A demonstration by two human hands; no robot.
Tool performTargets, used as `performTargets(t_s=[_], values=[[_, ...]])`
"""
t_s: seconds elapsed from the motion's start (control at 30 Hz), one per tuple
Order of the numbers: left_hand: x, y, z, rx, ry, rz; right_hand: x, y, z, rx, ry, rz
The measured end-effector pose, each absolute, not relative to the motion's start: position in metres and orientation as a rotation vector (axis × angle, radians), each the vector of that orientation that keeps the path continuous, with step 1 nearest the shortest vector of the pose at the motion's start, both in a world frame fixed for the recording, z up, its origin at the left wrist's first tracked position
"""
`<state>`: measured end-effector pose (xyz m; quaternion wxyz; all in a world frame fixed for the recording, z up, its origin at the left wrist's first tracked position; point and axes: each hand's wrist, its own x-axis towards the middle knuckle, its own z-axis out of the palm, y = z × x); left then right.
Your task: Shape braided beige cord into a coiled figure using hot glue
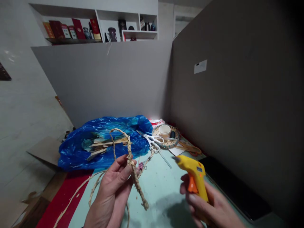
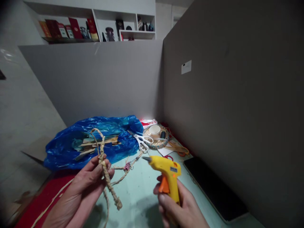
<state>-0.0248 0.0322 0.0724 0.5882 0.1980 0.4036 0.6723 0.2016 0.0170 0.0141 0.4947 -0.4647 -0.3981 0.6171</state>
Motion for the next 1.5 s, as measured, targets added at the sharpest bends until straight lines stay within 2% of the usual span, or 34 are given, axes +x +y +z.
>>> performTargets(t_s=[0.17,0.4,0.7,1.13,1.5], values=[[-0.019,0.026,0.071,0.566,0.962,1.515,0.161,0.038,0.047,-1.025,-1.147,1.541],[-0.014,0.027,0.069,0.639,1.050,1.521,0.113,0.051,0.049,-0.812,-1.127,1.538],[-0.014,0.031,0.078,0.521,1.215,1.474,0.116,0.055,0.045,-0.749,-1.078,1.631],[0.000,0.043,0.074,0.493,1.191,1.434,0.124,0.065,0.038,-0.772,-1.094,1.699],[-0.012,0.043,0.068,0.733,1.212,1.428,0.120,0.061,0.037,-0.593,-1.155,1.570]])
